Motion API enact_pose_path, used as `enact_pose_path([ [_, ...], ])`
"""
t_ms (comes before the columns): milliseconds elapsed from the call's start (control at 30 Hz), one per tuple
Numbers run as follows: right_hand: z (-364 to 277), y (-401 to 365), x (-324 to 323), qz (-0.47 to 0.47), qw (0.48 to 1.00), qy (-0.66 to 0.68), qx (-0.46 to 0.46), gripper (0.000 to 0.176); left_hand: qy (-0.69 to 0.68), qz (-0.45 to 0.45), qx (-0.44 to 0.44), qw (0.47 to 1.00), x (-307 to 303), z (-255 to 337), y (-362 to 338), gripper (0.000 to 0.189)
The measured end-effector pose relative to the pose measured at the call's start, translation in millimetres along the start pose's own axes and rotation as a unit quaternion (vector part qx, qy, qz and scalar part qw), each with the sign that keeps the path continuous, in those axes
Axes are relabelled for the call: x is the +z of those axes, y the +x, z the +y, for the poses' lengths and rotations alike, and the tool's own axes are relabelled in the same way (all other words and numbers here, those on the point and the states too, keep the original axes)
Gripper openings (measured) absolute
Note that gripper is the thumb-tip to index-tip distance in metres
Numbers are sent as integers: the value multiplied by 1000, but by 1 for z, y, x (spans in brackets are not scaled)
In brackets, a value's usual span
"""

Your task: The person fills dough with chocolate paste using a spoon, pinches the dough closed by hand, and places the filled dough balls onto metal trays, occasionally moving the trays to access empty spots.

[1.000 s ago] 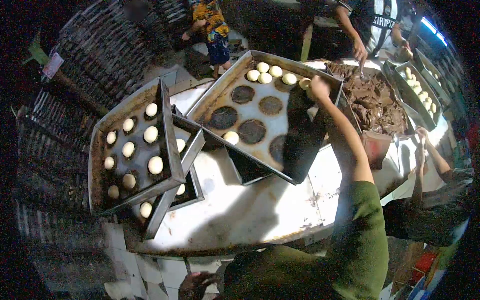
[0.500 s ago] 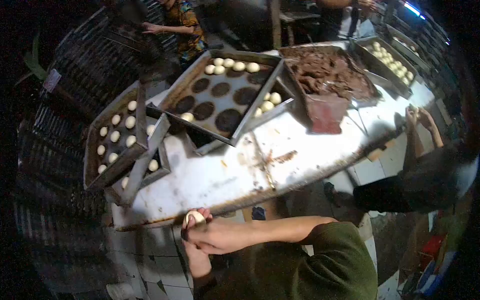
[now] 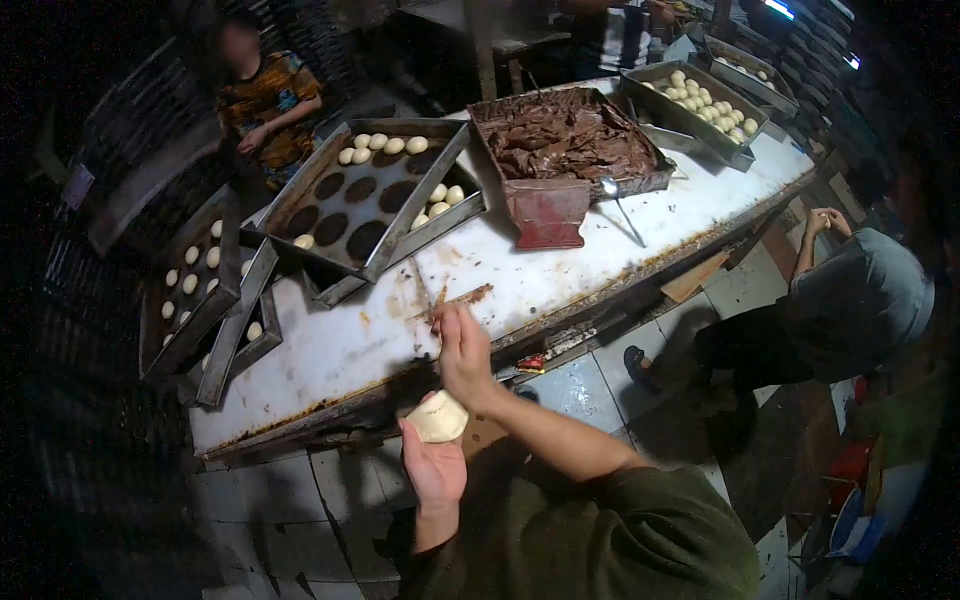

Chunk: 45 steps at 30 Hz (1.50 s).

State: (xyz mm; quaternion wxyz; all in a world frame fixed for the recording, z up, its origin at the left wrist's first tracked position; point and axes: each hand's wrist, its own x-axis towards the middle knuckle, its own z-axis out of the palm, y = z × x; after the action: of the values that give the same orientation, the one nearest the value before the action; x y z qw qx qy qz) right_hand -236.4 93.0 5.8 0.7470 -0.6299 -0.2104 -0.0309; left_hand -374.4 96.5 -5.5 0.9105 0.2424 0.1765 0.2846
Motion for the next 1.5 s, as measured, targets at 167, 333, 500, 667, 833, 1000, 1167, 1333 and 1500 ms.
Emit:
enact_pose_path([
  [167,93,134,-137,160,890,-379,-194,33,-30,5,-155,987,14,-25,35,37],
  [333,151,211,-245,150,848,-506,-51,53,73,-62,-187,978,61,-107,104,35],
  [500,137,188,-247,58,951,-293,-76,43,248,-51,-142,957,110,-205,194,37],
  [667,82,248,-269,-16,930,-362,-61,37,163,-187,-239,939,168,-256,198,48],
  [833,122,385,-355,-28,716,-696,40,17,37,-192,-289,937,200,-235,216,45],
  [1000,126,406,-351,-105,662,-739,60,15,56,-86,-219,970,211,-219,237,40],
  [1167,98,372,-322,-164,798,-576,67,20,78,-6,-153,985,206,-215,269,37],
  [1333,48,313,-278,-183,972,-128,76,20,-68,19,-167,983,225,-205,289,38],
  [1500,101,267,-270,-143,926,-254,-238,60,-251,-68,-199,945,239,-176,279,42],
])
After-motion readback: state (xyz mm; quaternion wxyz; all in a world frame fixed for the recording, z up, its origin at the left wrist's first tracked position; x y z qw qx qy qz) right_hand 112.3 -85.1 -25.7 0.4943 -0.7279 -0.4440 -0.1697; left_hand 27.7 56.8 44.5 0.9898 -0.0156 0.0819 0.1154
